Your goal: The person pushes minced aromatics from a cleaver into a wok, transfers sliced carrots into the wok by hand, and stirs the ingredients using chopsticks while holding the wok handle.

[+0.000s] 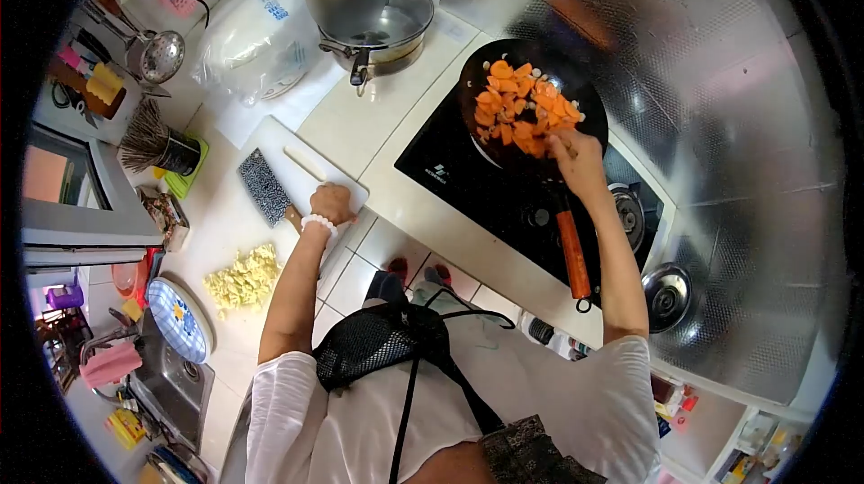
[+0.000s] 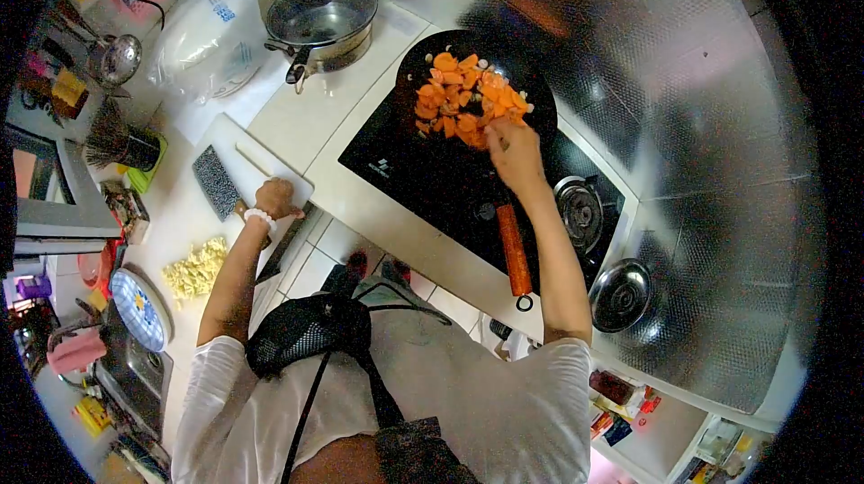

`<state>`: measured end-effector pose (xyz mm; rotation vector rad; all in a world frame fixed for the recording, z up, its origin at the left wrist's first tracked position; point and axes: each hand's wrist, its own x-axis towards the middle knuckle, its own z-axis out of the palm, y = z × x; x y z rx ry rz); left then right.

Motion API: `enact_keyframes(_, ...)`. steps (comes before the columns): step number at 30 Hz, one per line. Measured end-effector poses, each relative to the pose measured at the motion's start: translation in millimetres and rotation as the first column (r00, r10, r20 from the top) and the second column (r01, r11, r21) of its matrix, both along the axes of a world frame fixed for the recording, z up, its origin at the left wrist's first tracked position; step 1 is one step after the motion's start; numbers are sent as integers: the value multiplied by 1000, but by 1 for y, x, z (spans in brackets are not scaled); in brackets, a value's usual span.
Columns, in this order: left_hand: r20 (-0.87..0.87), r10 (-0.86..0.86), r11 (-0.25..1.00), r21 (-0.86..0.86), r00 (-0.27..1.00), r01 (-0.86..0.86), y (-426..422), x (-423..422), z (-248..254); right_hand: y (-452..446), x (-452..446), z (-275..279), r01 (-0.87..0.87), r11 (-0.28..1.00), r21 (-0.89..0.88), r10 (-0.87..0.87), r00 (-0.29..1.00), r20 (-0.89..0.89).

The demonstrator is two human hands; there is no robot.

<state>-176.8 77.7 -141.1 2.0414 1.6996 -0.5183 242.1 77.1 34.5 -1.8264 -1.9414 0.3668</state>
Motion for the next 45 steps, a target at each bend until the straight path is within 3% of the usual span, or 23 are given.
enact_keyframes(1, 6, 12, 1000, -29, 1000, -12, 1, 2, 9, -4, -5, -4, -67, 998, 3, 67, 995, -67)
enact_keyframes(2, 10, 19, 998, -59, 1000, -19, 1, 5, 13, -7, -14, -10, -150, 979, 140, 171, 974, -147)
enact_keyframes(4, 4, 3, 998, -61, 1000, -2, 4, 7, 7, -4, -30, -11, -121, 991, 48, 129, 959, -251)
enact_keyframes(6, -14, -2, 998, -58, 1000, 1, 4, 4, 7, 11, -30, -11, -98, 994, -39, 85, 966, -243)
enact_keyframes(9, 1, 21, 1000, -20, 1000, -21, -2, 3, 12, 30, 6, -40, -43, 974, 224, 76, 987, -141)
enact_keyframes(12, 10, 15, 1000, 20, 1000, -15, -2, 0, 7, 9, -3, 7, 60, 998, -32, -58, 996, 67)
enact_keyframes(15, -9, -16, 1000, 21, 1000, 16, -2, 3, 9, -8, -15, 7, -133, 991, 15, 134, 987, -87)
enact_keyframes(16, -5, -2, 1000, -12, 1000, 2, -1, 5, 12, -6, -12, 2, -128, 992, 12, 128, 988, -87)
enact_keyframes(18, -6, 4, 999, -42, 1000, -5, -1, 6, 14, 1, -8, -8, -99, 995, -28, 74, 879, -472)
enact_keyframes(19, -1, 10, 1000, 7, 1000, -10, -3, 5, 10, 2, -3, -3, -77, 993, 84, 100, 941, -324)
enact_keyframes(20, 6, 19, 998, 56, 1000, -19, -4, 4, 7, 1, 1, 2, -6, 998, 63, 27, 942, -334)
enact_keyframes(22, 6, 10, 998, 55, 1000, -10, 0, 0, -4, -5, 11, 5, 110, 990, 87, -61, 896, -439)
enact_keyframes(24, 6, -5, 999, 44, 1000, 4, -1, 1, -3, -26, 9, 18, 102, 995, 11, -81, 847, -525)
enact_keyframes(26, -5, 32, 999, -11, 999, -32, -1, 9, 23, -39, -1, 21, -13, 995, -100, -66, 672, -738)
enact_keyframes(28, -2, 21, 1000, -3, 1000, -21, -1, 7, 16, -35, -7, 1, -61, 995, -79, -9, 735, -678)
enact_keyframes(30, -1, 5, 1000, 9, 1000, -5, 0, 6, 13, -13, 18, -42, 18, 1000, -20, -26, 854, -520)
enact_keyframes(32, 20, 32, 999, -12, 999, -32, -1, 5, 15, -1, 40, -51, 120, 989, 91, -65, 882, -467)
enact_keyframes(34, 13, 35, 998, 53, 999, -36, -5, 5, 12, 1, 60, -39, 240, 971, 24, -166, 735, -658)
enact_keyframes(36, 7, 38, 993, 107, 999, -39, -6, 5, 12, -6, 74, -20, 265, 959, 104, -116, 698, -707)
enact_keyframes(39, -13, 24, 1000, 5, 1000, -24, -2, 8, 18, -7, 76, -1, 412, 902, 133, -229, 714, -661)
enact_keyframes(42, 14, 9, 1000, 7, 1000, -9, 1, 7, 13, 10, 91, -46, 350, 930, 111, -207, 750, -629)
enact_keyframes(45, -2, 25, 1000, -18, 1000, -25, 1, 7, 18, 13, 63, -53, 231, 971, 60, -151, 791, -593)
